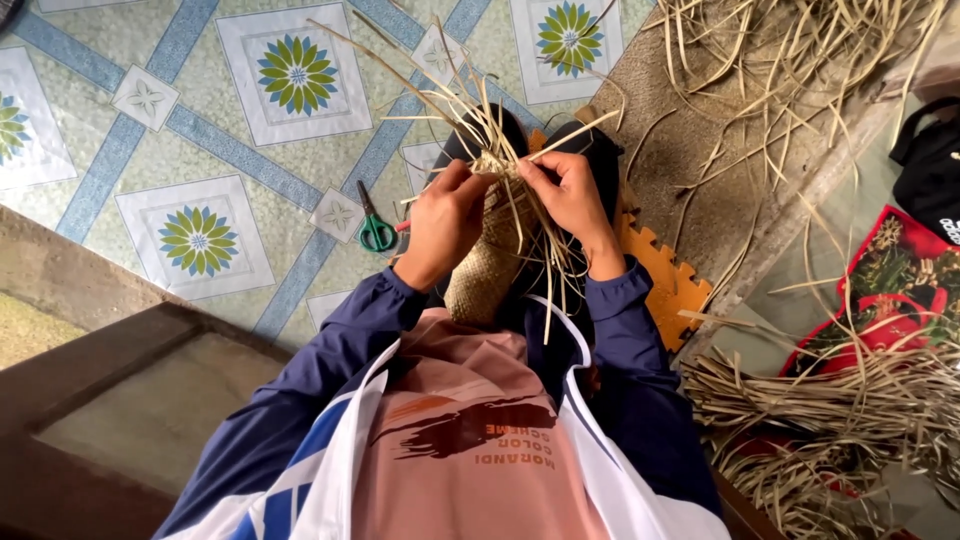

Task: Weaving dried plant fibers into a cylindrical structure by hand.

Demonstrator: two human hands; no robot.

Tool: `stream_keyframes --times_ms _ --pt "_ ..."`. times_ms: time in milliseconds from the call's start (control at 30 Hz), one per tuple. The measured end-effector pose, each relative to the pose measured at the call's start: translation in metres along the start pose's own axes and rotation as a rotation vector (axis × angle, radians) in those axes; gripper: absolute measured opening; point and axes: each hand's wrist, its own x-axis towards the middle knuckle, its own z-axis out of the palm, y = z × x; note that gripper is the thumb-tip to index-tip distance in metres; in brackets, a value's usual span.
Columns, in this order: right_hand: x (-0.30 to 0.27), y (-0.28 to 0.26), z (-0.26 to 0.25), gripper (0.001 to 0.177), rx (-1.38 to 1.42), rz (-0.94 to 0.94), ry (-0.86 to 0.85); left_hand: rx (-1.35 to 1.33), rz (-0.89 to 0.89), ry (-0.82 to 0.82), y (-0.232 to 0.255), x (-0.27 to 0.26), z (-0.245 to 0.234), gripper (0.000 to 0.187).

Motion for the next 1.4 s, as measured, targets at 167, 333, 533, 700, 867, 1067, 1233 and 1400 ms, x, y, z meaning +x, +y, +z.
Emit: stream_keyframes --times_ms 167,333,533,700,867,1067,1233,1400 --pt "-0.001 -0.002 -0.001 0.019 0.007 0.009 -0.002 -0.025 0.041 0.006 0.002 0.001 -0.002 0.012" --pt "0.000 0.001 0.001 0.019 -0.008 0.004 -0.001 -0.018 0.065 0.007 0.004 0.002 -0.001 0.014" --pt "0.000 0.003 0.003 0.018 -0.041 0.000 0.011 0.025 0.070 0.004 0.002 0.001 0.002 0.013" --pt "0.000 -0.002 0.006 0.019 -0.007 0.015 0.017 -0.105 0.050 0.041 0.004 0.001 0.005 0.012" --pt "-0.002 0.007 0.005 0.019 0.125 0.092 0.018 -0.392 0.019 0.079 -0.012 -0.005 0.026 0.010" --pt "-0.001 0.028 0.011 0.020 0.261 0.152 0.026 -0.525 0.020 0.100 -0.017 0.000 0.029 0.005" --pt "0.004 0.049 0.018 0.018 0.284 0.133 0.054 -0.502 -0.006 0.080 -0.021 0.006 0.025 0.004" --pt "0.020 0.058 0.013 0.024 -0.067 -0.224 0.280 -0.362 -0.064 0.039 -0.030 0.007 0.036 0.005"
